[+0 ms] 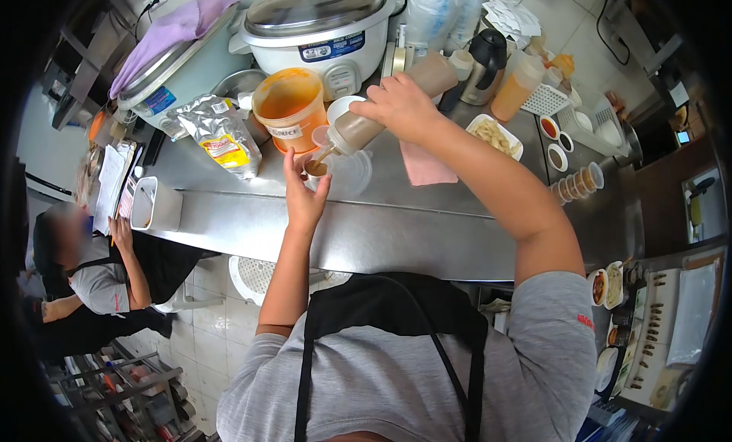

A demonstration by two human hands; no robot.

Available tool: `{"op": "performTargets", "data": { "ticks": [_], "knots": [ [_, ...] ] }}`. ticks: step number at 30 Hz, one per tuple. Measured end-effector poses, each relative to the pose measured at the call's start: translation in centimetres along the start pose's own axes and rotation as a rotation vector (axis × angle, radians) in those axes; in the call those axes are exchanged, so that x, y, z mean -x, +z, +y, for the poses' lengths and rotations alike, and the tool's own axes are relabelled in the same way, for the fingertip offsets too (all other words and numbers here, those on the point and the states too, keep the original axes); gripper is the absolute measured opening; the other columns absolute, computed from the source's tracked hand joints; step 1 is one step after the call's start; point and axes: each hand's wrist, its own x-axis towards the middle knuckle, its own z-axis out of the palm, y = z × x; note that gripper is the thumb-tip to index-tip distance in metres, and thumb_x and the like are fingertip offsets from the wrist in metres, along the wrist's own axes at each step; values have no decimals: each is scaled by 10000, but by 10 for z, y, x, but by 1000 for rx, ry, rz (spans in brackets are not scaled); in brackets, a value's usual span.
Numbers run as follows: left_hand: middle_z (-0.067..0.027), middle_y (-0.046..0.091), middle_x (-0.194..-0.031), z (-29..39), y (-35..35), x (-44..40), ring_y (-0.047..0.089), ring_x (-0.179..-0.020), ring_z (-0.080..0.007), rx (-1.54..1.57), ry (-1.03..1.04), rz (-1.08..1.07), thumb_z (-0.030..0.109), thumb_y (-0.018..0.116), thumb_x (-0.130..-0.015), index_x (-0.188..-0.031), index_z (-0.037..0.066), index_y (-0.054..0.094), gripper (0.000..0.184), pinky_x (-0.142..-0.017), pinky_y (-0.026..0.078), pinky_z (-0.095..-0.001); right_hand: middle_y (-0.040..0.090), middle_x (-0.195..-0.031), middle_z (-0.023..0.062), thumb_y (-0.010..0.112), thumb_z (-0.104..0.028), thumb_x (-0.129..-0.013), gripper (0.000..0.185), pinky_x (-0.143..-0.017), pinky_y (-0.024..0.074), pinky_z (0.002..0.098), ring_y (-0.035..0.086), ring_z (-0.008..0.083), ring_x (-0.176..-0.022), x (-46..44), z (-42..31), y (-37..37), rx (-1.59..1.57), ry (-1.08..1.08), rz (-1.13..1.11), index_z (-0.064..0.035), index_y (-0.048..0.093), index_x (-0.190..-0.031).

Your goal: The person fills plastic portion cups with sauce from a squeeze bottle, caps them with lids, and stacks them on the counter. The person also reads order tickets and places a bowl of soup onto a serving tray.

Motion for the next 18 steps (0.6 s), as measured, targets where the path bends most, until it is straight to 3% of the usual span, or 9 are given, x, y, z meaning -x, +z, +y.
{"op": "performTargets", "data": {
  "ticks": [4,9,12,16,17,18],
  "knots": [
    [-164,494,-1029,6,4,-12,509,-913,-265,68,22,26,24,652,-643,-1260,-5,197,767,-799,401,-324,503,-826,5,592,-47,-579,489,-816,352,352,483,217,-843,11,3,10,-69,93,-3,-225,529,-1030],
    [-126,492,-1031,20,8,-39,508,-911,-220,160,77,51,7,635,-652,-1264,11,190,756,-758,404,-304,507,-945,1,638,-64,-569,567,-825,349,334,459,219,-938,23,7,30,-150,232,158,-253,501,-1087],
    [-130,479,-1042,40,3,-57,502,-923,-200,187,82,76,-11,615,-668,-1267,20,173,745,-775,404,-297,488,-1043,15,687,-43,-491,705,-863,337,357,432,243,-994,20,1,40,-331,494,199,-239,469,-1132],
    [-161,459,-1072,49,4,-69,499,-938,-215,275,123,97,-25,601,-679,-1272,26,140,753,-816,400,-295,486,-1107,77,688,-34,-561,694,-883,357,334,452,251,-1040,11,0,75,-1085,746,459,-114,403,-1189],
    [-164,454,-1083,51,4,-66,499,-941,-215,284,110,89,-27,598,-679,-1273,26,136,754,-820,399,-295,466,-1147,127,696,-50,-586,722,-904,348,313,452,243,-1059,13,1,92,-1191,815,462,-47,342,-1215],
    [-166,449,-1093,53,4,-64,498,-945,-216,292,96,81,-30,595,-679,-1273,26,132,756,-824,397,-296,463,-1152,130,699,-55,-585,739,-910,345,313,446,243,-1066,15,1,98,-1180,869,462,-42,326,-1222]
  ]
}}
